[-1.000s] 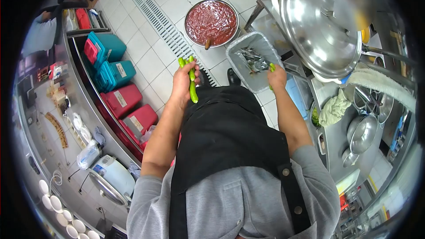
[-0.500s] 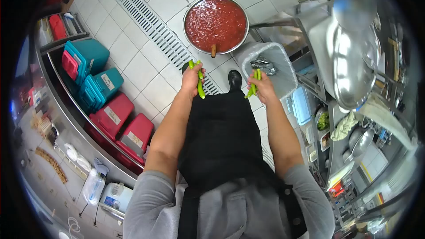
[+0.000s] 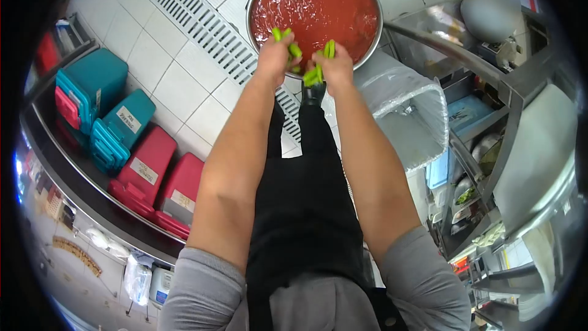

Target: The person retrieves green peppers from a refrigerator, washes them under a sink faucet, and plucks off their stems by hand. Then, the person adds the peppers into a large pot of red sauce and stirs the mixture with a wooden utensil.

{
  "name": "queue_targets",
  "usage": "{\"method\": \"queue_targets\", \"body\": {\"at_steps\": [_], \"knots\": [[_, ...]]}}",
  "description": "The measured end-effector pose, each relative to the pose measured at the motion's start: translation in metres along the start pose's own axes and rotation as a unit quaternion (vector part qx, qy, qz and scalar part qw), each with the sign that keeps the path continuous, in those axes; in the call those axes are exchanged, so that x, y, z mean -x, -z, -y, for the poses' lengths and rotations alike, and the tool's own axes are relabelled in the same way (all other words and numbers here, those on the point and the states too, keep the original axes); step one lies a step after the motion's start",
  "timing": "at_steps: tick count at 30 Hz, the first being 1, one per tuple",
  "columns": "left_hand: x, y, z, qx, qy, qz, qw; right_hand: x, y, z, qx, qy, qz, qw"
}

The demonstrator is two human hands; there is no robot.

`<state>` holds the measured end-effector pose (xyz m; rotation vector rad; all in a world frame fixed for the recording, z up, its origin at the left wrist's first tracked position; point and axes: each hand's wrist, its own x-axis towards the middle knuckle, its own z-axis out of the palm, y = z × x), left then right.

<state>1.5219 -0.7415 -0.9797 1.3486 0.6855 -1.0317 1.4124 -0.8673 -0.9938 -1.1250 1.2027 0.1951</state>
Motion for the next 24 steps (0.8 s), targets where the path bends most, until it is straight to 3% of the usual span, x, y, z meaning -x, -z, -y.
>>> {"method": "queue_targets", "body": {"at_steps": [3, 5, 6, 7, 8, 9, 10, 12, 13, 14, 17, 20, 21, 24], "knots": [[-0.001, -0.007, -0.015, 0.043, -0.022, 0.004, 0.999, -0.007, -0.015, 0.021, -0.016, 0.125, -0.161, 0.979], [0.010, 0.008, -0.010, 0.051, -0.063, -0.044, 0.996, 0.022, 0.005, 0.008, 0.016, 0.153, -0.119, 0.981], [0.031, 0.023, -0.004, -0.036, -0.092, -0.047, 0.994, 0.045, 0.017, -0.009, 0.038, 0.155, -0.070, 0.985], [0.060, 0.046, 0.010, -0.122, -0.124, -0.052, 0.983, 0.088, 0.023, -0.001, 0.052, 0.068, -0.027, 0.996], [0.084, 0.076, 0.037, -0.220, -0.111, -0.065, 0.967, 0.109, 0.030, -0.023, 0.061, -0.037, 0.001, 0.997], [0.117, 0.101, 0.057, -0.262, -0.070, -0.081, 0.959, 0.130, 0.038, -0.054, 0.056, -0.073, 0.009, 0.996], [0.163, 0.108, 0.059, -0.270, -0.004, -0.101, 0.957, 0.149, 0.044, -0.081, 0.053, -0.078, 0.012, 0.996], [0.209, 0.175, 0.159, -0.303, -0.061, -0.186, 0.933, 0.158, 0.042, -0.094, 0.068, -0.092, 0.004, 0.993], [0.242, 0.182, 0.152, -0.435, -0.051, -0.178, 0.881, 0.154, 0.037, -0.094, 0.084, -0.103, -0.005, 0.991], [0.264, 0.189, 0.159, -0.472, -0.066, -0.181, 0.860, 0.144, 0.031, -0.093, 0.099, -0.111, -0.013, 0.989], [0.283, 0.203, 0.177, -0.565, -0.068, -0.170, 0.805, 0.092, 0.014, -0.089, 0.177, -0.058, -0.048, 0.981], [0.266, 0.210, 0.209, -0.670, -0.064, -0.151, 0.724, 0.040, 0.013, -0.103, 0.236, 0.105, -0.156, 0.954], [0.262, 0.213, 0.216, -0.680, -0.048, -0.139, 0.719, 0.030, 0.020, -0.093, 0.247, 0.178, -0.180, 0.935], [0.251, 0.214, 0.223, -0.688, -0.013, -0.119, 0.716, 0.005, 0.030, -0.033, 0.292, 0.206, -0.226, 0.906]]}}
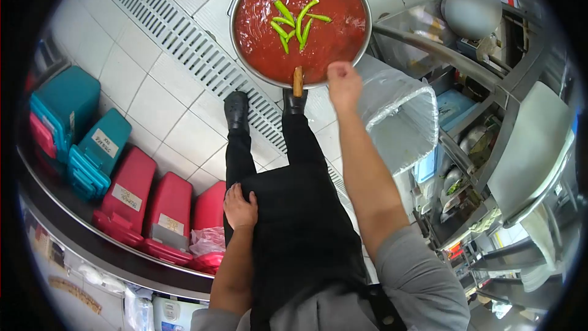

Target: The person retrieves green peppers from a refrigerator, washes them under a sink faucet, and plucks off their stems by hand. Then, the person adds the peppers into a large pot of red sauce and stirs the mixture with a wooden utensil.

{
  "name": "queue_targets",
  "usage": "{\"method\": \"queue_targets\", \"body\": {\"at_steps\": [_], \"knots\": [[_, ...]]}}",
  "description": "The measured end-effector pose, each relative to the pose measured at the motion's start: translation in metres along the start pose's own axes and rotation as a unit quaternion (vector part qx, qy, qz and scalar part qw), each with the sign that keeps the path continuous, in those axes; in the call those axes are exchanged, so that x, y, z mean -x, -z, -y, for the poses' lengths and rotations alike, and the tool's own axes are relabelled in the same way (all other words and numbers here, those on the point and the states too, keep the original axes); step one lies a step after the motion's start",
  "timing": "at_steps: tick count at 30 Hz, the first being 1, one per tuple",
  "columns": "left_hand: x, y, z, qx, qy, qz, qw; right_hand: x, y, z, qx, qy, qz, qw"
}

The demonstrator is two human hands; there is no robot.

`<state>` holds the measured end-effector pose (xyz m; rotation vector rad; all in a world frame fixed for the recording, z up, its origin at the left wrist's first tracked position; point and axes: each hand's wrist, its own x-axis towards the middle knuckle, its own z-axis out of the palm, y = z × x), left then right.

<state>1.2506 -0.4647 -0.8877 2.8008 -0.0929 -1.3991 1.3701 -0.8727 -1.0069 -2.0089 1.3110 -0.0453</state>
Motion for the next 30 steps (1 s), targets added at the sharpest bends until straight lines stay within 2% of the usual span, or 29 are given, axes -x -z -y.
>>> {"method": "queue_targets", "body": {"at_steps": [4, 10, 19, 25, 30], "knots": [[-0.002, -0.007, 0.014, 0.016, 0.004, 0.010, 1.000, -0.055, 0.011, -0.004, 0.061, 0.065, -0.022, 0.996], [-0.005, -0.015, 0.029, 0.042, -0.003, 0.015, 0.999, -0.094, 0.002, -0.006, 0.184, 0.101, -0.017, 0.978], [-0.012, -0.007, 0.029, 0.040, 0.001, 0.020, 0.999, -0.123, -0.022, -0.010, 0.283, 0.067, 0.019, 0.956], [-0.015, -0.007, 0.025, 0.038, -0.004, 0.019, 0.999, -0.125, -0.029, -0.008, 0.298, 0.040, 0.052, 0.952], [-0.017, 0.000, 0.021, 0.029, -0.011, 0.014, 0.999, -0.125, -0.026, -0.010, 0.271, 0.037, 0.023, 0.962]]}}
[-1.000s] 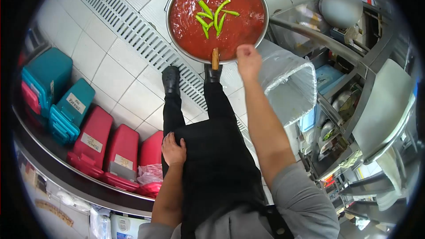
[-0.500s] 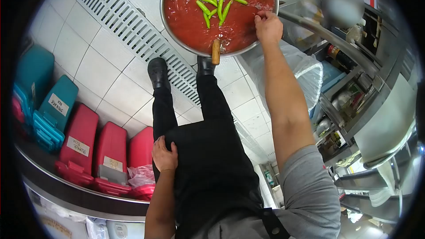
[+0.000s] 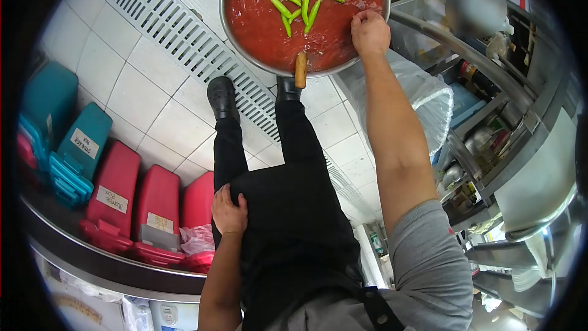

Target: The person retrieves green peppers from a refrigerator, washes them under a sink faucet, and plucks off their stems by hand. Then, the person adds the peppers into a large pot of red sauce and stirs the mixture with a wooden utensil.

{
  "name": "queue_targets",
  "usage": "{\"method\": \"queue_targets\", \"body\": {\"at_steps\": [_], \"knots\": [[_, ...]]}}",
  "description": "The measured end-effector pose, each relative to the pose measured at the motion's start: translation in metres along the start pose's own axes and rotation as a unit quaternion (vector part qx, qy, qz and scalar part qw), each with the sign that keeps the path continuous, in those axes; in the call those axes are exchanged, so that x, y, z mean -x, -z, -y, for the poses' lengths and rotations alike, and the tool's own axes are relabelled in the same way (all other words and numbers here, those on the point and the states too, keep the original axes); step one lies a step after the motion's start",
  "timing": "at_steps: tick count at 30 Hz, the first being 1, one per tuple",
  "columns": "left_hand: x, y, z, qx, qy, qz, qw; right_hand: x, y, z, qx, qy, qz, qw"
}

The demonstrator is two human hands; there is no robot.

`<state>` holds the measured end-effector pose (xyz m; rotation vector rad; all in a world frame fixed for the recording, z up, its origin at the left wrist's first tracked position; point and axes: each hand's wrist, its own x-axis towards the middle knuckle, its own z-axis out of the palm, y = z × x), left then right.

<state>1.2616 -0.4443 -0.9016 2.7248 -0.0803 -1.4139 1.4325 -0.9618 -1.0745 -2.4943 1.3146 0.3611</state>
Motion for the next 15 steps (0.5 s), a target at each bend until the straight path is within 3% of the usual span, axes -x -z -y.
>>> {"method": "queue_targets", "body": {"at_steps": [4, 6, 8, 12, 14, 15], "knots": [[0.000, 0.003, -0.007, -0.002, -0.002, 0.001, 1.000, 0.022, 0.041, 0.002, -0.147, -0.005, -0.039, 0.988], [-0.001, 0.004, -0.007, -0.010, -0.009, -0.001, 1.000, 0.041, 0.068, -0.011, -0.293, 0.015, -0.079, 0.953], [-0.003, 0.005, -0.008, -0.014, -0.015, -0.002, 1.000, 0.079, 0.126, -0.013, -0.303, -0.023, -0.100, 0.947], [-0.004, 0.003, -0.002, -0.022, -0.043, -0.019, 0.999, 0.154, 0.187, -0.095, -0.312, -0.068, -0.166, 0.933], [-0.007, 0.012, -0.006, -0.018, -0.039, -0.013, 0.999, 0.182, 0.194, -0.135, -0.095, -0.170, -0.147, 0.970], [-0.009, 0.016, -0.008, -0.017, -0.037, -0.009, 0.999, 0.192, 0.187, -0.158, -0.056, -0.126, -0.105, 0.985]]}}
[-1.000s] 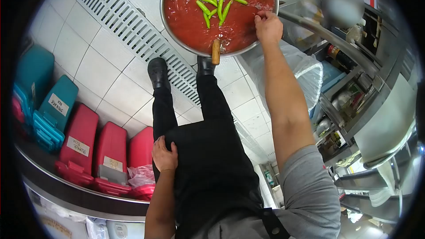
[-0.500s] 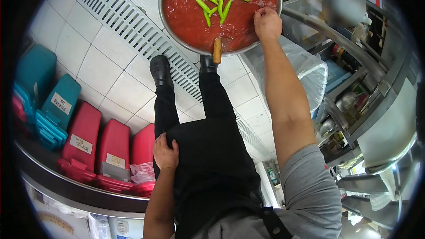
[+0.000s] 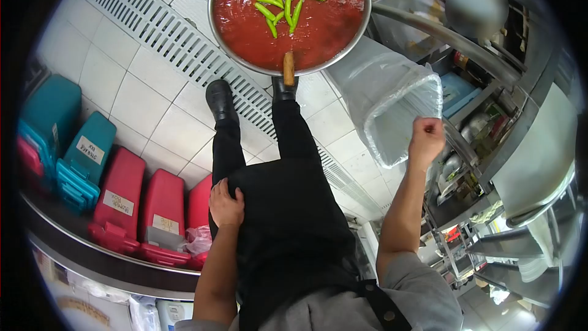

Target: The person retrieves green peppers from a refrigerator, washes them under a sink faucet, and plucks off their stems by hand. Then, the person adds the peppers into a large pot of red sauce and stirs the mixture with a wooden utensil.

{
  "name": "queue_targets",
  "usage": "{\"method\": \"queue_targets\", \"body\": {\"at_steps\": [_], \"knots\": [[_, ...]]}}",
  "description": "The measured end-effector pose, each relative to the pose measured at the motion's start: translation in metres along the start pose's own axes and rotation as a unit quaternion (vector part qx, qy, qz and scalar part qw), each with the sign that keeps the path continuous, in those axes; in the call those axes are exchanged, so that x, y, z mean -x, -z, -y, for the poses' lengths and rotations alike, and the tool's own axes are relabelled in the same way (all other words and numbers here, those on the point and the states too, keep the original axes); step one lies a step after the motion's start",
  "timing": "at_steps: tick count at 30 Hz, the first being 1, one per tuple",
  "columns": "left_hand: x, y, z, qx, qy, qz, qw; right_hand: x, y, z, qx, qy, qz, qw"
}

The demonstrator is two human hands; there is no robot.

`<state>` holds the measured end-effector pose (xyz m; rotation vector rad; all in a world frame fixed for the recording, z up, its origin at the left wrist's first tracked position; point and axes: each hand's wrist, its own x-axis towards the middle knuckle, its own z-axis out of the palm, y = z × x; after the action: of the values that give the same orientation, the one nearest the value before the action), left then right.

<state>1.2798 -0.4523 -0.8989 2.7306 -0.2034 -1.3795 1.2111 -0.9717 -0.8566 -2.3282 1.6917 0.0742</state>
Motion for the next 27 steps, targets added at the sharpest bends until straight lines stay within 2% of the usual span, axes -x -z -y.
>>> {"method": "queue_targets", "body": {"at_steps": [2, 4, 6, 7, 9, 11, 12, 14, 17, 20, 23, 27], "knots": [[0.002, 0.003, 0.002, -0.014, -0.007, -0.001, 1.000, 0.014, -0.002, -0.025, 0.083, 0.091, 0.078, 0.989], [-0.007, 0.003, 0.000, -0.020, -0.010, -0.013, 1.000, 0.024, 0.002, -0.001, 0.087, 0.048, 0.072, 0.992], [-0.002, 0.005, 0.001, -0.028, -0.007, -0.009, 1.000, 0.043, 0.003, 0.036, -0.008, 0.089, 0.004, 0.996], [0.000, 0.006, 0.002, -0.030, -0.008, -0.005, 1.000, 0.053, -0.005, 0.053, -0.071, 0.102, 0.017, 0.992], [-0.004, 0.004, 0.002, -0.031, -0.012, -0.007, 0.999, 0.072, -0.044, 0.085, -0.139, 0.077, 0.108, 0.981], [-0.002, 0.006, 0.001, -0.038, -0.002, 0.006, 0.999, 0.082, -0.104, 0.122, -0.184, 0.032, 0.213, 0.959], [-0.003, 0.007, 0.001, -0.041, 0.004, 0.009, 0.999, 0.084, -0.127, 0.144, -0.163, -0.012, 0.275, 0.947], [-0.003, 0.002, 0.005, -0.026, -0.002, -0.002, 1.000, 0.095, -0.203, 0.141, -0.074, -0.003, 0.285, 0.956], [-0.001, -0.001, 0.010, -0.014, 0.001, -0.004, 1.000, 0.095, -0.238, 0.175, -0.237, -0.227, 0.334, 0.884], [0.006, -0.005, 0.012, -0.006, 0.009, -0.001, 1.000, 0.083, -0.239, 0.191, -0.232, -0.204, 0.266, 0.913], [0.006, -0.009, 0.015, 0.008, 0.019, -0.002, 1.000, 0.030, -0.225, 0.193, -0.141, -0.032, 0.213, 0.966], [0.009, -0.015, 0.022, 0.037, 0.015, -0.018, 0.999, -0.038, -0.162, 0.249, 0.054, 0.136, 0.240, 0.960]]}}
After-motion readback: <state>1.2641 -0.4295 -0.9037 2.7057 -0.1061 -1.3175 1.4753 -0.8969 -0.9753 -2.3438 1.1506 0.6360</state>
